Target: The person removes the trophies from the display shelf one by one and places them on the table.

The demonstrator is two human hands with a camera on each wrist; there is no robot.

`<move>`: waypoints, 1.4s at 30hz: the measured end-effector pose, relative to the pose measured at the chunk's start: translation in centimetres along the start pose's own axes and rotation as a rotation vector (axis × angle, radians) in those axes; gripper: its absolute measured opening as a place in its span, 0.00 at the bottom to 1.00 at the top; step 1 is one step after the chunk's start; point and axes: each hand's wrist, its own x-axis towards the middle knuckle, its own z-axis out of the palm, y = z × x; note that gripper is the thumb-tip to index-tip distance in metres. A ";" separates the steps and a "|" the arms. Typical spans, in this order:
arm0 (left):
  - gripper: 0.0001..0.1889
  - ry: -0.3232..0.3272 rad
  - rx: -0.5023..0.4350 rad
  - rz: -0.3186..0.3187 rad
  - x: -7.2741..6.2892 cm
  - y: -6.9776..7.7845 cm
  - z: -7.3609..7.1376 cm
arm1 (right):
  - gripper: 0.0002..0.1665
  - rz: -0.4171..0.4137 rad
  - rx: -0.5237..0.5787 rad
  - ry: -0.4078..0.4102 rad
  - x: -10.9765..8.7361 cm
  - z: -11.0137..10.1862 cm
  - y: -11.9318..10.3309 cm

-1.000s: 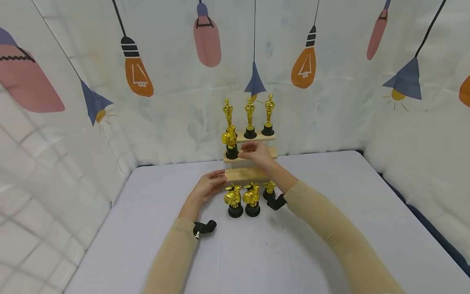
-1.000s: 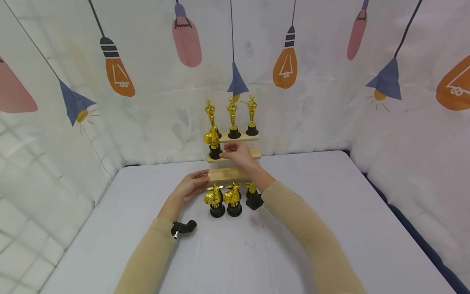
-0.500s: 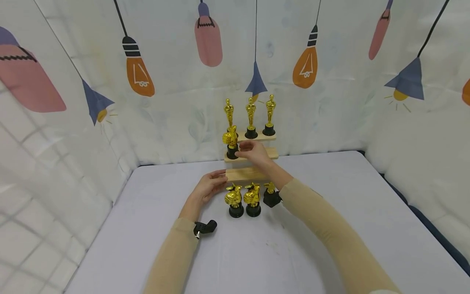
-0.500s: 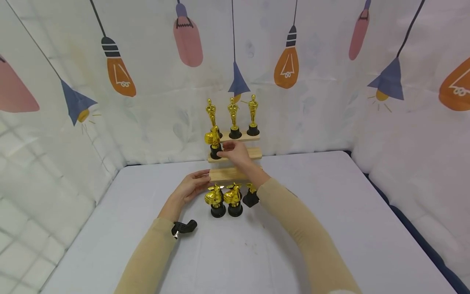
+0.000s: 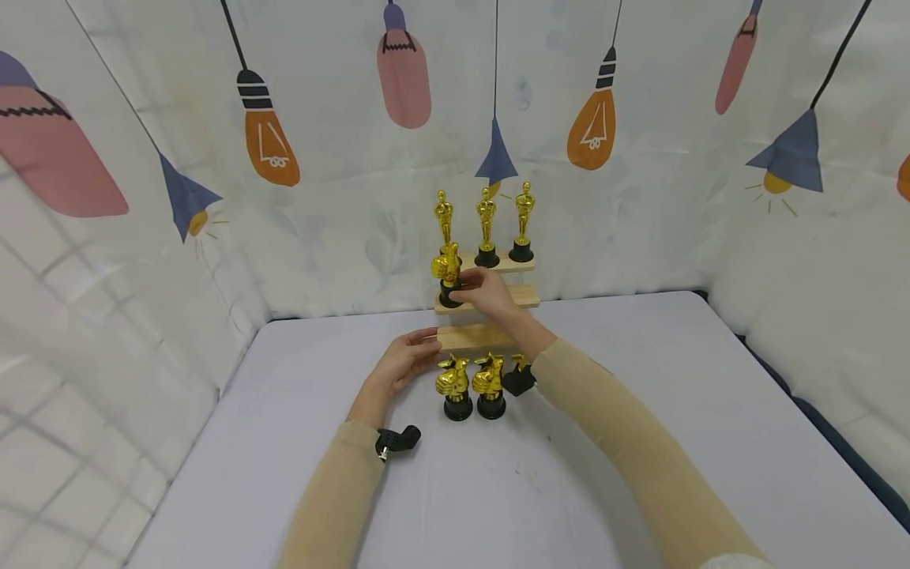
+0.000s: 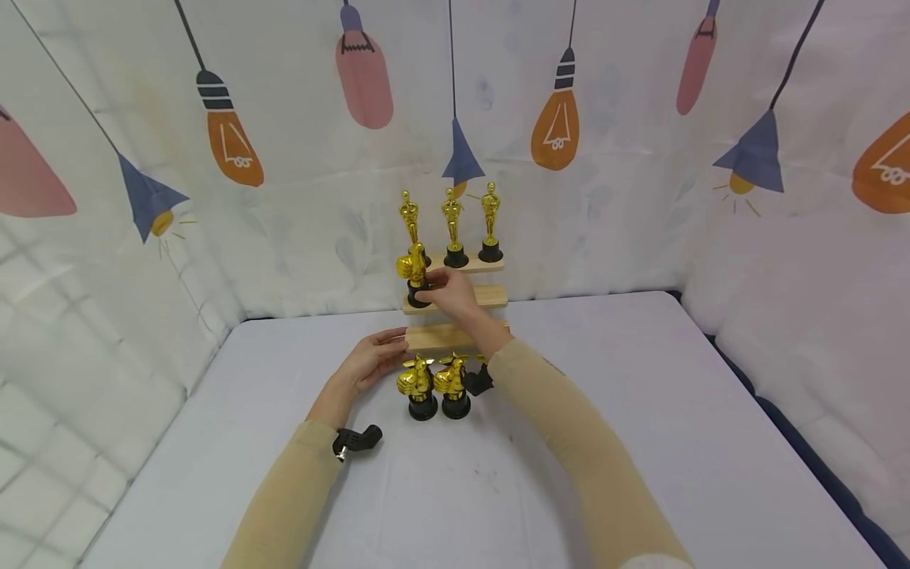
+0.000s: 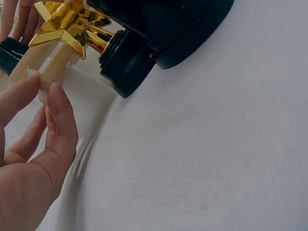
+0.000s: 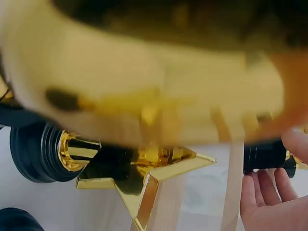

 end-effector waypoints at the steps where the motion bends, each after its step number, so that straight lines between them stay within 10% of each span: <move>1: 0.27 0.004 0.001 -0.001 0.0 0.0 0.0 | 0.30 -0.004 -0.003 -0.001 0.0 0.1 0.0; 42: 0.28 -0.002 0.005 0.001 -0.1 0.1 0.0 | 0.31 -0.035 -0.125 -0.038 -0.5 -0.8 -0.4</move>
